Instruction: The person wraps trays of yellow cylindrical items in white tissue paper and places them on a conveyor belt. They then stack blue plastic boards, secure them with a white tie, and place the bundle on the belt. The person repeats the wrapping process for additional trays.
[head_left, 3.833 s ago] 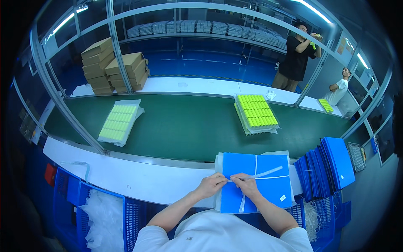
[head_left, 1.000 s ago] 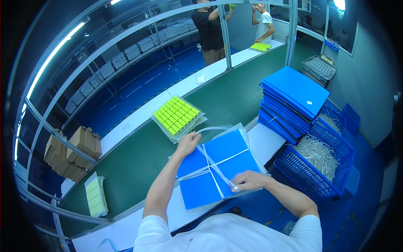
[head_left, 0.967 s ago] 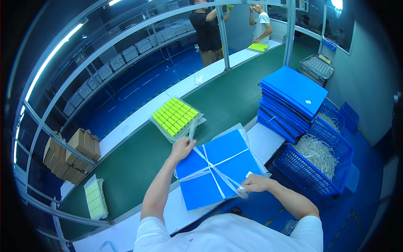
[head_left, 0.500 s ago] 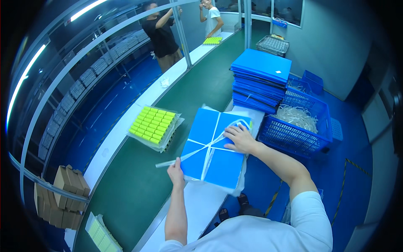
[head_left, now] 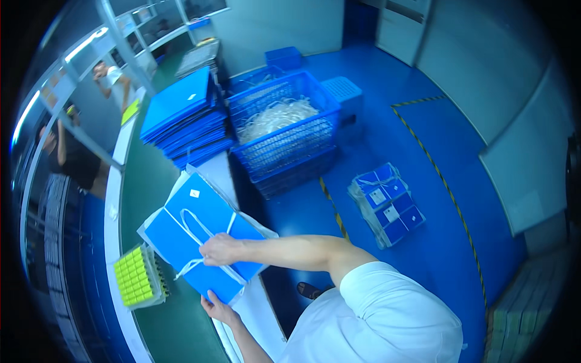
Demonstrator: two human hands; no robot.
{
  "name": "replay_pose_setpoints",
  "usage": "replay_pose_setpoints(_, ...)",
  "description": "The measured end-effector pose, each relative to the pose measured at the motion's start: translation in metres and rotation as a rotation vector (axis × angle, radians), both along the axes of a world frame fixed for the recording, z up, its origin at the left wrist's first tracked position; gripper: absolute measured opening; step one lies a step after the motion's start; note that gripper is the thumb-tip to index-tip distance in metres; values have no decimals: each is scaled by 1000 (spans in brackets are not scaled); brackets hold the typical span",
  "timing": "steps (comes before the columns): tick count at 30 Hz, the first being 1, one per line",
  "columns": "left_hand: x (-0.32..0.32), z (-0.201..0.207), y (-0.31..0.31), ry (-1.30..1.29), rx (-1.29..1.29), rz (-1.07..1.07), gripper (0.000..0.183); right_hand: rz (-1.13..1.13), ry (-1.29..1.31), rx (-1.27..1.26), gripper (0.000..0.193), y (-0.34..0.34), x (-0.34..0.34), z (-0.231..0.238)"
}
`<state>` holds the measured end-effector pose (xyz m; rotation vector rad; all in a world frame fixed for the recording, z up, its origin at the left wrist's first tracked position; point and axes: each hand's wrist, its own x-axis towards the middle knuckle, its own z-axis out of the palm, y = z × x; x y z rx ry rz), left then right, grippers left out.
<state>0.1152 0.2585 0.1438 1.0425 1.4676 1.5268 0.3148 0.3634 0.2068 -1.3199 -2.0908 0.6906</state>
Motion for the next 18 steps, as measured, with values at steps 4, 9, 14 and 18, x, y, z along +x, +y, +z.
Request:
replay_pose_setpoints(4, 45, -6, -26, 101, -2, -260, 37, -225, 152, -184, 37, -99, 99, 14)
replay_pose_setpoints(9, 180, -8, -29, 299, -240, -608, 32, -666, 346, -402, 40, -187, 234, -58)
replay_pose_setpoints(14, 291, -94, -56, 338, -489, -876, 30, -1026, 387, -593, 43, -231, 380, -206)
replay_pose_setpoints(18, 295, -169, -125, 502, -801, -935, 34, -1266, 344, -771, 39, -282, 480, -276)
